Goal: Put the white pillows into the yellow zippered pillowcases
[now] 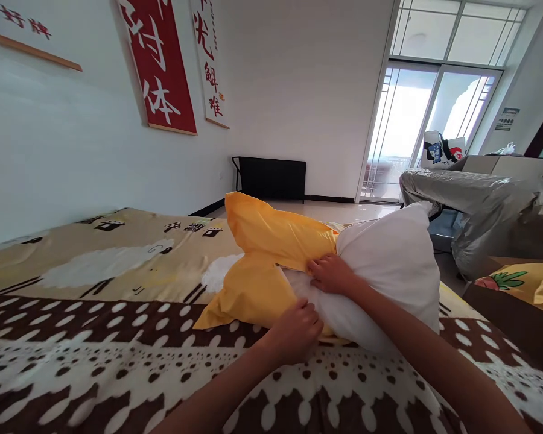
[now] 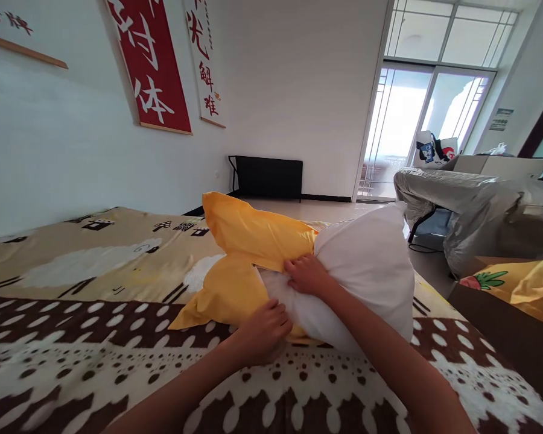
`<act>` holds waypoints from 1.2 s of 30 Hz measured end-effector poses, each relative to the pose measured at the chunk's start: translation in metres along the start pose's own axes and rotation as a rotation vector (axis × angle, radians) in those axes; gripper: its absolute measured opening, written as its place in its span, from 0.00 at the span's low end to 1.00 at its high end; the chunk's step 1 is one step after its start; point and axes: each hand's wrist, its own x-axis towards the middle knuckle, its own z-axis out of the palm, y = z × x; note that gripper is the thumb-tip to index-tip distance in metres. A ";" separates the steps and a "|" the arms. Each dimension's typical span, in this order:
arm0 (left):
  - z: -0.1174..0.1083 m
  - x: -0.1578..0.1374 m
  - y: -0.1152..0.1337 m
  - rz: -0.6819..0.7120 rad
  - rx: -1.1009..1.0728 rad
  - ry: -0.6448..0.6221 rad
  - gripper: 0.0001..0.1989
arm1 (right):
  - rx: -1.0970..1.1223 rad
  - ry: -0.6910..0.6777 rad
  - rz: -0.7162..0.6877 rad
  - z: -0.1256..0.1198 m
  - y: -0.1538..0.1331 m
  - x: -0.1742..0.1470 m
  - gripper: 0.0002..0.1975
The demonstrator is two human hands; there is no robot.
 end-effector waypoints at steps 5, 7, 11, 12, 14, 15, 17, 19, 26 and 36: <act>-0.003 0.042 -0.005 -0.084 0.075 0.418 0.07 | -0.011 -0.047 0.088 -0.005 -0.016 0.006 0.09; -0.007 0.051 -0.015 -0.131 0.092 0.484 0.07 | -0.015 -0.035 0.096 -0.016 -0.012 0.007 0.09; -0.028 0.058 -0.034 -0.247 0.146 0.608 0.06 | 0.181 0.087 0.086 -0.057 0.006 -0.001 0.07; -0.034 0.059 -0.036 -0.260 0.158 0.634 0.06 | 0.283 0.129 0.066 -0.067 0.010 -0.005 0.07; -0.044 0.061 -0.037 -0.243 0.174 0.696 0.07 | 0.482 0.195 0.010 -0.082 0.017 -0.014 0.09; -0.048 0.061 -0.035 -0.220 0.179 0.728 0.08 | 0.555 0.214 -0.023 -0.087 0.020 -0.020 0.10; -0.051 0.059 -0.030 -0.172 0.179 0.764 0.09 | 0.670 0.216 -0.087 -0.093 0.027 -0.035 0.13; -0.049 0.054 -0.027 -0.135 0.145 0.703 0.11 | 0.736 0.159 -0.149 -0.094 0.032 -0.050 0.16; -0.051 0.040 -0.035 -0.266 -0.137 0.344 0.14 | 0.446 0.041 -0.123 -0.063 0.001 -0.067 0.29; -0.077 0.019 -0.019 -0.399 0.008 0.459 0.06 | 0.206 0.173 0.110 -0.037 -0.023 -0.044 0.10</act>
